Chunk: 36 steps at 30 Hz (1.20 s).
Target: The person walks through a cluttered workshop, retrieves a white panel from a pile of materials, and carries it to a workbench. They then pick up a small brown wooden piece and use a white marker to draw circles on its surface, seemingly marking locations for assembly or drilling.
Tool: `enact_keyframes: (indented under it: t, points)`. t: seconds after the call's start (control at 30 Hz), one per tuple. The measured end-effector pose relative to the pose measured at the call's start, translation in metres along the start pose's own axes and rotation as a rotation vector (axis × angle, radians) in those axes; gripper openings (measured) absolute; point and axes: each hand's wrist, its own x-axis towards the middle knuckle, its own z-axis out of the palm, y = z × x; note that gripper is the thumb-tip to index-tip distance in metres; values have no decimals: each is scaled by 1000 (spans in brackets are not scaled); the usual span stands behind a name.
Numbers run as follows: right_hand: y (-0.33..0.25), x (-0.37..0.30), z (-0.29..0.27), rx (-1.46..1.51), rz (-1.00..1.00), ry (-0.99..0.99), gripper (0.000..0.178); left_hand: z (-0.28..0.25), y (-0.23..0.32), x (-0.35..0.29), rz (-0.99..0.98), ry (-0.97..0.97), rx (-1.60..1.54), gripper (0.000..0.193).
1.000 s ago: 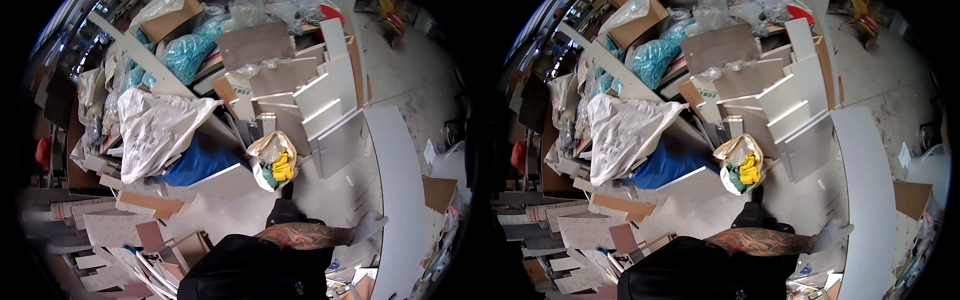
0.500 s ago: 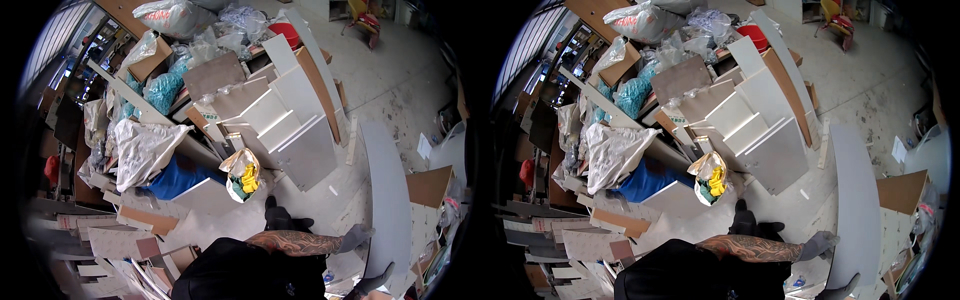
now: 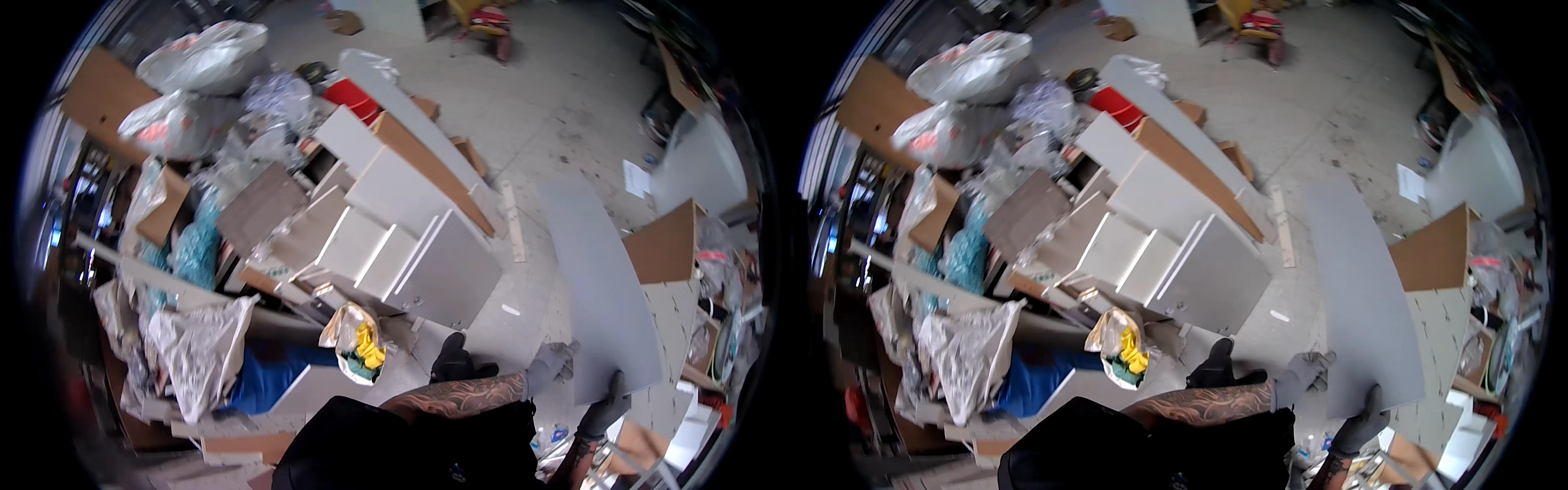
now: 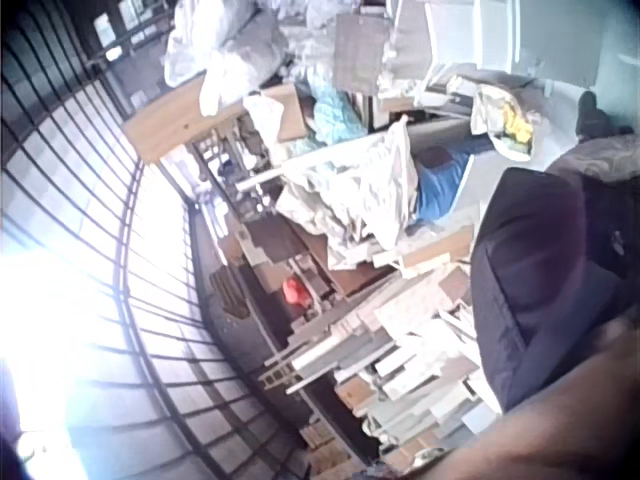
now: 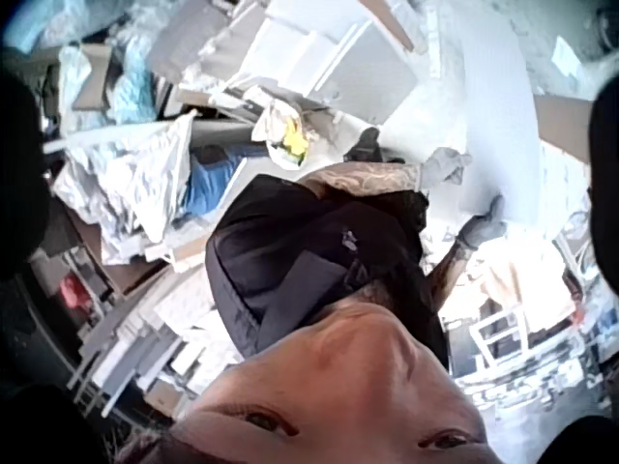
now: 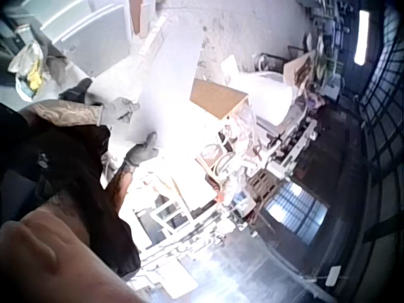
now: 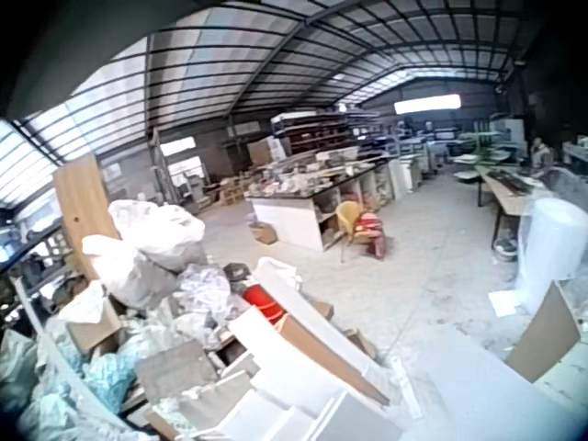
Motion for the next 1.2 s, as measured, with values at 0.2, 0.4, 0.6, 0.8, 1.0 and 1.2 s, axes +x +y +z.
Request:
enact_keyframes:
  t: [0.2,0.4,0.6,0.8,1.0,1.2]
  points:
    - [-47,-24,40,-214,-79,134,28,-30,64,18,97,-69,-103,31]
    - [-86,-49,50,-80,24,251,22,-34,106,53,240,-161,-19,42]
    - [-79,-86,32,-92,21,272,21,-37,126,88,258,-127,33,46]
    - [-85,-116,16,-204,-1,271,19,-55,139,134,296,-23,16,47]
    - [-102,-125,4,-126,72,245,20,-79,134,163,291,-49,-19,42]
    - [-102,-114,-9,-32,130,226,21,-76,112,167,334,-78,-115,35]
